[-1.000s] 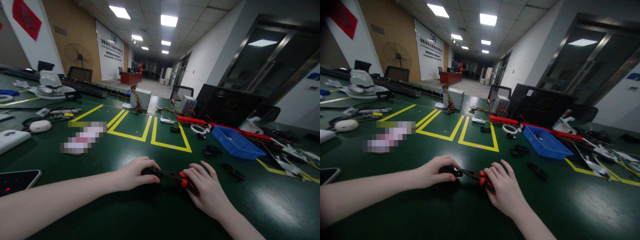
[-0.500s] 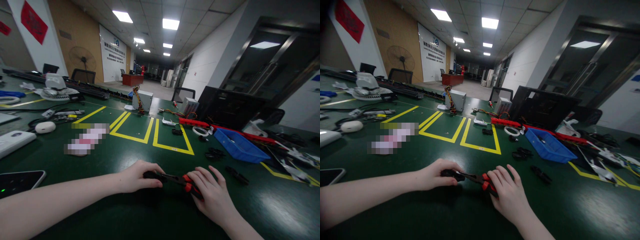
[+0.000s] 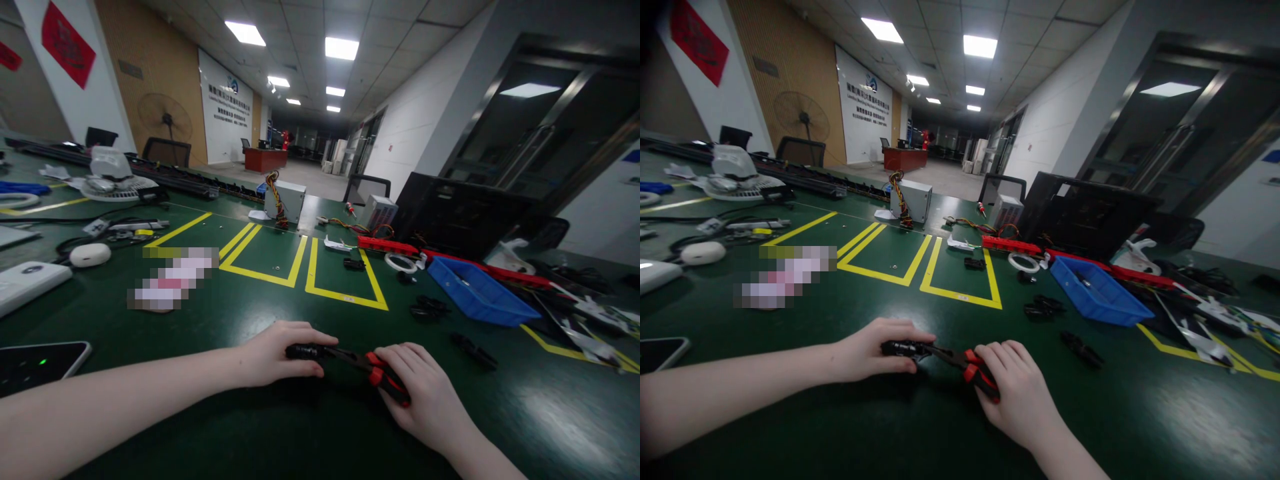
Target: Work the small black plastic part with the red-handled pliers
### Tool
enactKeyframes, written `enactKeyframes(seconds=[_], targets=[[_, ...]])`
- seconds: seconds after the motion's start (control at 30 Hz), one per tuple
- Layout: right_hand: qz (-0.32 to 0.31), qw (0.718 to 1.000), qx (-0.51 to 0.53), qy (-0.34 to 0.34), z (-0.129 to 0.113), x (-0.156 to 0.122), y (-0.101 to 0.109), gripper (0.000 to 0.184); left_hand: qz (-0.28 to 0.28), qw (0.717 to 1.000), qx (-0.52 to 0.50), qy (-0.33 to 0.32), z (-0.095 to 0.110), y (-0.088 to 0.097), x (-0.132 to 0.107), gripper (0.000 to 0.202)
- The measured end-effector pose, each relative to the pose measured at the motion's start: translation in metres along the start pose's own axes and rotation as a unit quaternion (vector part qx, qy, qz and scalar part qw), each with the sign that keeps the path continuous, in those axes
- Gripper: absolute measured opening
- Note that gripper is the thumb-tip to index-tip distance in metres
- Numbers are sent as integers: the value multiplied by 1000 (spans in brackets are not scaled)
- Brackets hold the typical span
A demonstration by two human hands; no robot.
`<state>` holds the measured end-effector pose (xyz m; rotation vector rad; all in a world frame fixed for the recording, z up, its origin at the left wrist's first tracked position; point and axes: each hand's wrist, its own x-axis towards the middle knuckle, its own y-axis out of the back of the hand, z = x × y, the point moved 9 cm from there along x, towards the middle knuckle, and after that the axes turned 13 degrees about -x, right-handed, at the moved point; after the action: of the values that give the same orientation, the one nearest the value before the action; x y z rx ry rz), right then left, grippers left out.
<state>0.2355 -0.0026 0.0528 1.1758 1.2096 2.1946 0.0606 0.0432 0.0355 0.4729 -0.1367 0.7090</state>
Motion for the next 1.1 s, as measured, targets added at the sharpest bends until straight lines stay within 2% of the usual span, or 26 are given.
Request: enactKeyframes(seconds=[0.23,0.47,0.67,1.1], targets=[[-20,1000,13,-18,4,1,-2,33,7,1000,5,4,3,0,-2,46],[-3,1000,-14,-3,0,2,1,34,-11,1000,-18,-3,3,-2,1,41],[-8,1000,-8,-6,-2,5,2,39,3,1000,-22,-15,1,2,-1,41],[-48,997,6,-62,6,3,-11,41,-1,999,-10,-31,0,1,-2,47]])
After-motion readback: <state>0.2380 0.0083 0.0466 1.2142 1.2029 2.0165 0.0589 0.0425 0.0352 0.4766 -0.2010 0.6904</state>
